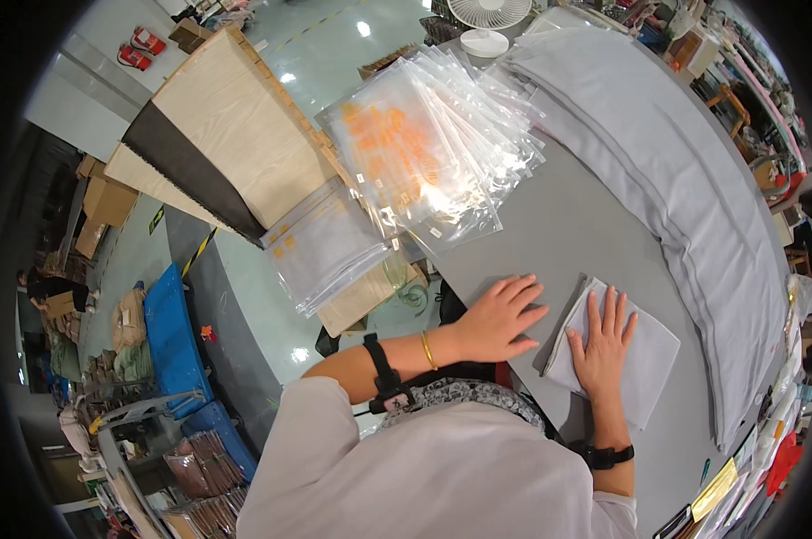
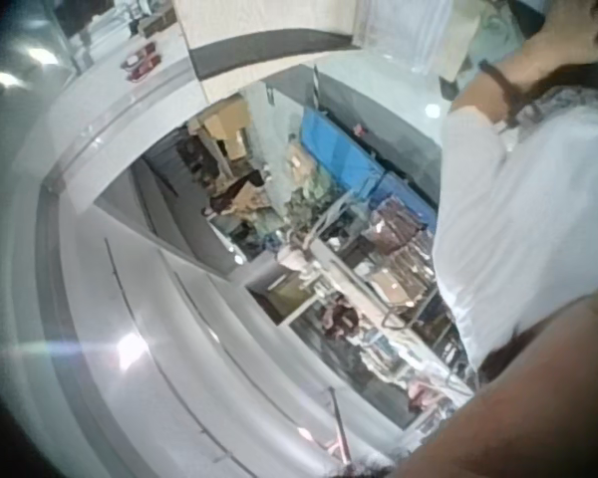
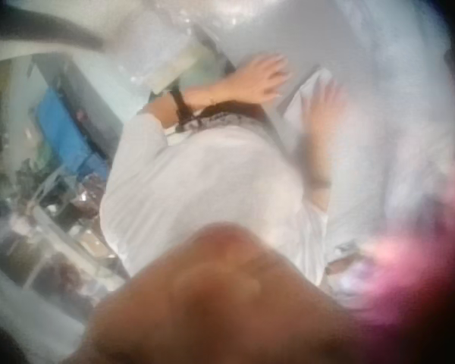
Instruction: The person repeatedly folds gray garments on a table and places each folded item into a clear plastic bag. The person then stacks the packaged items on a nearby surface. The process is repeated for multiple garments.
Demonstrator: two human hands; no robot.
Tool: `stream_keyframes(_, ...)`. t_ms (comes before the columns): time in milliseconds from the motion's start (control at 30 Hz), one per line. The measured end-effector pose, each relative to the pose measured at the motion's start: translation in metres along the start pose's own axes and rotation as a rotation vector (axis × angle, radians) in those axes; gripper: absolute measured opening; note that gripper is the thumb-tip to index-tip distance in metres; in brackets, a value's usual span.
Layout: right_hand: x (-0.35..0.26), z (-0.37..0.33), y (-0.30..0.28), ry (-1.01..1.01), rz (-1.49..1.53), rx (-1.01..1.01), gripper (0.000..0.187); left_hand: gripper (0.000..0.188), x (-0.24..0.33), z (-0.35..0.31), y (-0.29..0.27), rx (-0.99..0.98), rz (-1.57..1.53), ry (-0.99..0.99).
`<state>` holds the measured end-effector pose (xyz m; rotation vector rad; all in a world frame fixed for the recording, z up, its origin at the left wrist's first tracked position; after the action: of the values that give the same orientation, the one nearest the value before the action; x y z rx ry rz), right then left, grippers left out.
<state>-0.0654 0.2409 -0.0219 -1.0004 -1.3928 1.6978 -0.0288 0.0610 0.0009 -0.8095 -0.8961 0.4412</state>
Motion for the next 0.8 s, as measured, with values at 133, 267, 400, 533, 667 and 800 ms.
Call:
stream_keyframes(133, -0.006, 0.005, -0.011, -0.171, 0.012, -0.071, 0.075, 0.02, -0.065, 0.03, -0.098, 0.394, 0.051, -0.012)
stream_keyframes(267, -0.019, 0.002, -0.02, -0.423, 0.074, -0.162, 0.075, 0.015, -0.243, 0.052, -0.191, 0.68, 0.051, -0.53)
stream_keyframes(400, -0.018, -0.002, -0.016, -0.482, 0.11, -0.212, 0.076, 0.034, -0.357, 0.047, -0.189, 0.515, 0.302, -0.999)
stream_keyframes(533, -0.016, 0.0, -0.018, -0.457, 0.145, -0.208, 0.078, 0.045, -0.396, 0.058, -0.157, 0.293, 0.308, -1.023)
stream_keyframes(667, -0.019, 0.001, -0.023, -0.482, 0.21, -0.187, 0.074, 0.032, -0.377, 0.082, -0.144, 0.214, 0.526, -0.797)
stream_keyframes(800, -0.021, -0.002, -0.029, -0.577, 0.148, -0.11, 0.064, 0.037, -0.343, 0.06, -0.186, 0.737, -0.016, -0.79)
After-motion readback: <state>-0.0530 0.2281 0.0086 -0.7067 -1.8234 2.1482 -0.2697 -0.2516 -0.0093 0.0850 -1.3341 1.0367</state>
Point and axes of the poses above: each hand's wrist, its own z-axis towards the middle knuckle, its own y-axis out of the palm, x = y × z, the point moved 10 cm from there along z, towards the middle knuckle
